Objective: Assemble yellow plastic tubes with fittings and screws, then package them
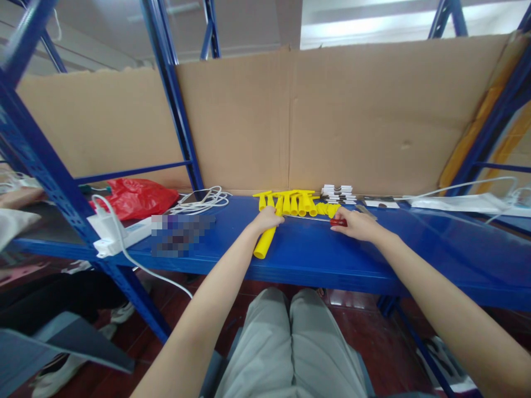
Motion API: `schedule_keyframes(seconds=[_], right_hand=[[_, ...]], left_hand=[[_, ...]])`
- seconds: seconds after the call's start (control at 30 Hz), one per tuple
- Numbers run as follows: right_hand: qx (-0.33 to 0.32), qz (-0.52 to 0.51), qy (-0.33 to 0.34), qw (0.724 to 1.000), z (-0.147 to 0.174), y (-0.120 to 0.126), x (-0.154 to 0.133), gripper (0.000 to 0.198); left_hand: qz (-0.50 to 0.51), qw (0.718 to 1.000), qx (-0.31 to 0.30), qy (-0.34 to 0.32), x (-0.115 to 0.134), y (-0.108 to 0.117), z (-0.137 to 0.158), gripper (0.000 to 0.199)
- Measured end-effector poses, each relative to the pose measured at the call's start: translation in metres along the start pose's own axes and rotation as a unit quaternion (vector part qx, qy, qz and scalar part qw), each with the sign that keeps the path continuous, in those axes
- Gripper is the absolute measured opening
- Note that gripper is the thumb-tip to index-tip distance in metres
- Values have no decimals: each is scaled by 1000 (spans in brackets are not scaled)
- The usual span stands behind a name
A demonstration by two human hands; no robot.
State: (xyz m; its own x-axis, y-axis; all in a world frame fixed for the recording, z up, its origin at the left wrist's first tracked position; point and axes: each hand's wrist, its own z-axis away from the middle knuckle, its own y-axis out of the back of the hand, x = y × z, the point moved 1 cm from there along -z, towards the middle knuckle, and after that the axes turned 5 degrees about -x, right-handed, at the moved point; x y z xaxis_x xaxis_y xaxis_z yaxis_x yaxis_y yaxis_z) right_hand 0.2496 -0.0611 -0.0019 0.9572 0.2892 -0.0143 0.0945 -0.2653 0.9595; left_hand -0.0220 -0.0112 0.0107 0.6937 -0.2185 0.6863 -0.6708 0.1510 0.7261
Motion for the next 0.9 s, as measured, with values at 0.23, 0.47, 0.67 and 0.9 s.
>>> schedule_keyframes(seconds=[0.23,0.47,0.67,0.9], right_hand=[[-9,25,7,1000,0,2,1,17],[-22,-13,-1,1000,-1,1,0,13],[11,-1,-14,1000,1,2,-1,9],[-1,-15,45,999,-2,0,3,16]], left_hand=[[-7,1000,1,0,1,-1,0,5],[11,1000,-12,-2,3,-2,3,10],[1,1000,-17,-3,2,-1,1,12],[-24,1000,-10,-6,2,0,1,9]])
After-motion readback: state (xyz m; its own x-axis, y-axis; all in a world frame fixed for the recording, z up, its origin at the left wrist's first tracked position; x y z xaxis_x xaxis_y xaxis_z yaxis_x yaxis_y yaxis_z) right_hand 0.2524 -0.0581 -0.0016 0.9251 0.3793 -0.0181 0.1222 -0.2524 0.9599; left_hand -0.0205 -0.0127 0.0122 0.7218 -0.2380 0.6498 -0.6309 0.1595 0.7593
